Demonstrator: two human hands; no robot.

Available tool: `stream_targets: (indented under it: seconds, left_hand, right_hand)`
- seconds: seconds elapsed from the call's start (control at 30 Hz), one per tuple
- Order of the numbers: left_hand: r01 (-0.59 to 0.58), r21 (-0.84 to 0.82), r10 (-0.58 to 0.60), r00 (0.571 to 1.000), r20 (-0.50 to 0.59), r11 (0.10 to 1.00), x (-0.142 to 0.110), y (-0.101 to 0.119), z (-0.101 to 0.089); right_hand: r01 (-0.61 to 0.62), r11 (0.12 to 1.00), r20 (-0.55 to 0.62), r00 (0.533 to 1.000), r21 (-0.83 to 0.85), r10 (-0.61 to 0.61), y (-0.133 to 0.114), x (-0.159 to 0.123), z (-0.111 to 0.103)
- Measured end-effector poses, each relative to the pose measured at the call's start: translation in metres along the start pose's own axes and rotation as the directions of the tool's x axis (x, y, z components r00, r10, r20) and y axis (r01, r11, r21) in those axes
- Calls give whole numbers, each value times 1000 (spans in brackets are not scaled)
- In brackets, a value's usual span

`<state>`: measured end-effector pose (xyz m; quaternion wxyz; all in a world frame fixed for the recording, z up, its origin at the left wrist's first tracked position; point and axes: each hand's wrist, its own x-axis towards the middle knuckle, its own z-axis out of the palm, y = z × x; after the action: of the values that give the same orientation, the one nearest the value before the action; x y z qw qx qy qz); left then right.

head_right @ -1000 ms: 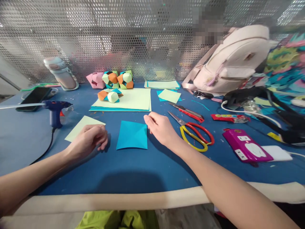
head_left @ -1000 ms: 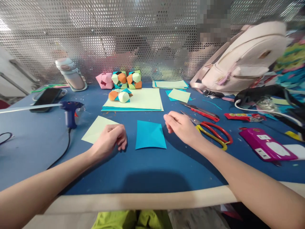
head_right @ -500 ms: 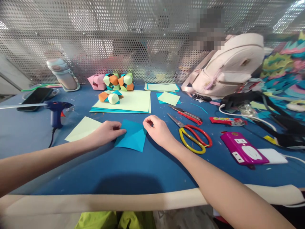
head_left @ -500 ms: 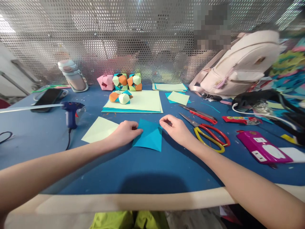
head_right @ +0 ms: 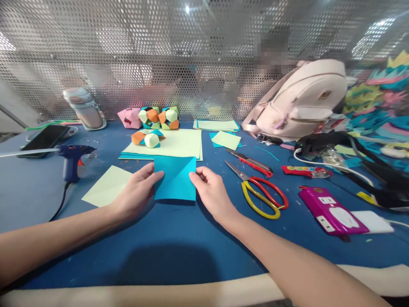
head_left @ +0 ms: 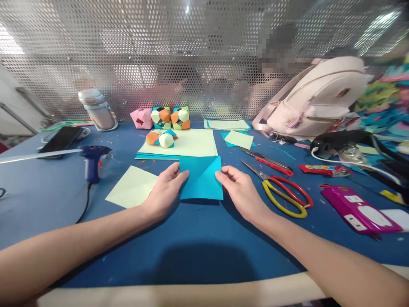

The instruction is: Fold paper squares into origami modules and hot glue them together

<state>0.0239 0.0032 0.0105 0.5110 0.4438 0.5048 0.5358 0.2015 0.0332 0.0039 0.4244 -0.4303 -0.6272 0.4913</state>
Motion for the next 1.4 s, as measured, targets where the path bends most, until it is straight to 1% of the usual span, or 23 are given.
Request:
stream_targets:
  seconds: [0.1, 0.17, 0.27, 0.33, 0.43, 0.6, 0.83, 0.97, 1.07, 1.27, 1.4]
  left_hand:
    - [34, -175, -17, 995, 97, 984, -1, -2, 3]
    - [78, -242, -50, 992, 119, 967, -1, -2, 3]
    - [127, -279, -99, 989, 111, 952, -2, -2, 3]
    - [147, -271, -122, 987, 105, 951, -4, 0, 3]
    - [165, -264, -138, 983, 118, 950, -6, 1, 3]
    - [200, -299, -166, 977, 136, 933, -10, 1, 6]
    - [188, -303, -154, 979, 134, 934, -11, -2, 8]
    - [165, -260, -131, 981, 144, 951, -13, -3, 8]
    - [149, -224, -120, 983, 136, 963, -14, -5, 8]
    - [111, -201, -88, 989, 120, 973, -15, -7, 8]
    - [56, -120, -44, 994, 98, 991, -16, -7, 7]
  right_hand:
    - [-24, 1000, 12, 1000, -12, 24, 0, -1, 2]
    - [-45, 999, 36, 998, -16, 45, 2, -1, 3]
    - [-66, 998, 86, 994, -7, 66, 6, -2, 5]
    - [-62, 998, 99, 993, 8, 61, 8, -2, 7]
    - [-51, 998, 83, 995, 23, 49, 10, -3, 9]
    - [-42, 998, 89, 995, 36, 39, 8, -5, 10]
    - [-59, 995, 97, 994, 76, 52, 6, -8, 10]
    - [-69, 993, 120, 991, 97, 57, 5, -8, 10]
    - [-59, 995, 117, 992, 79, 50, 4, -9, 10]
    - [-35, 998, 119, 992, 52, 29, 3, -10, 11]
    - [-13, 1000, 118, 993, 19, 11, 2, -11, 11]
